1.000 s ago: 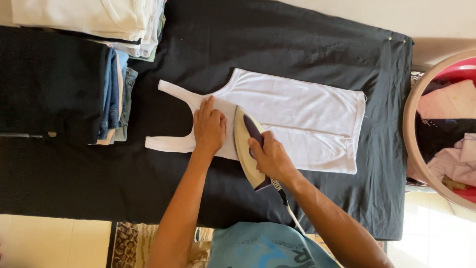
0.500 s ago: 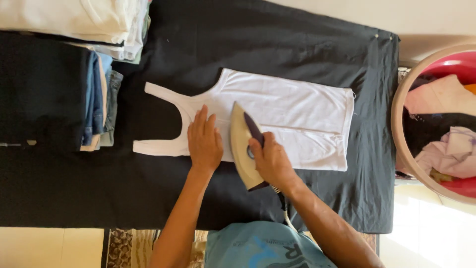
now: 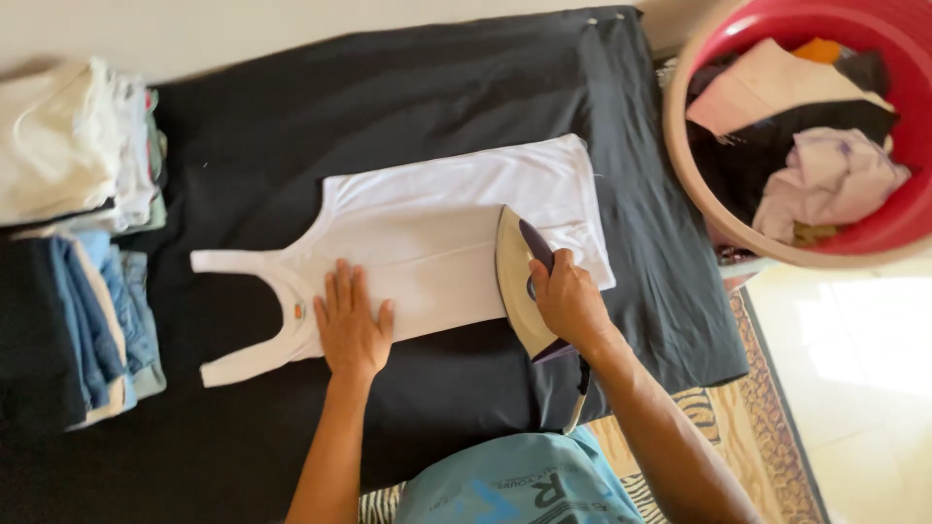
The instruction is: Ironing a white tank top on a table.
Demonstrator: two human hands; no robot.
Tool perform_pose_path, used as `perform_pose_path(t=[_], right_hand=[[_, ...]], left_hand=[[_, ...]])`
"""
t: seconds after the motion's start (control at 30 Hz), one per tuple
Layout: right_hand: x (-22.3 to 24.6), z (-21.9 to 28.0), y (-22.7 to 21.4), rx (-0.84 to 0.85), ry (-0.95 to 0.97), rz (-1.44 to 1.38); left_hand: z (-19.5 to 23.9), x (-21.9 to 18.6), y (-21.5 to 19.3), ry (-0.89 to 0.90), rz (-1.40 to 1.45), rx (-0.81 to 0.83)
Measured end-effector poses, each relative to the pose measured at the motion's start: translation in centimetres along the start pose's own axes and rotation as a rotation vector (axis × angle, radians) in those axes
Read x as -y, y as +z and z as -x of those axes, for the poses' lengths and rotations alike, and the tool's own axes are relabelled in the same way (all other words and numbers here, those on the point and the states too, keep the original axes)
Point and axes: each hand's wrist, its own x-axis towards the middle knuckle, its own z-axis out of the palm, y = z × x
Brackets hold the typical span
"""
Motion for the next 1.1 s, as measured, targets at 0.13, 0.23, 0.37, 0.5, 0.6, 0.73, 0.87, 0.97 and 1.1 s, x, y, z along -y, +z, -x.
perform_pose_path(t=[0.13,0.23,0.37,0.5,0.6,0.73,0.87,0.97,1.1], right_hand=[[-4.9,-2.5,0.6,-0.130,-0.019,0.003],[-5.7,-2.9,2.7,-0.384,-0.053,0.276],[0.1,0.1,2.2,-0.720,-0.310,0.522],[4.5,0.7,1.0,-0.167,-0.384,-0.035],[4.0,1.0,-2.3,0.102,-0.392,-0.079],[0.3,-0.7,-3.0,0.045,-0.359,-0.055],[-2.0,-0.8,-8.6,0.068,-0.242,-0.153],[-3.5,-0.9,-10.6,0.098,-0.153,-0.294],[-4.4,-1.2,-12.3,0.081,-0.158,-0.222]], left_hand=[[-0.2,0.8,1.2,0.106,-0.062,-0.187],[0.3,0.9,1.3,0.162,-0.091,-0.250],[-0.2,1.0,1.7,0.132,-0.111,-0.226],[0.2,0.7,1.0,0.038,-0.089,-0.066],[0.4,0.5,0.7,-0.028,-0.096,0.018],[0.0,-0.7,-0.5,-0.021,-0.117,0.026],[-0.1,-1.8,-1.5,-0.027,-0.082,0.031],[-0.3,-2.2,-1.8,-0.012,-0.093,-0.001],[-0.3,-2.4,-2.0,-0.013,-0.093,-0.008]])
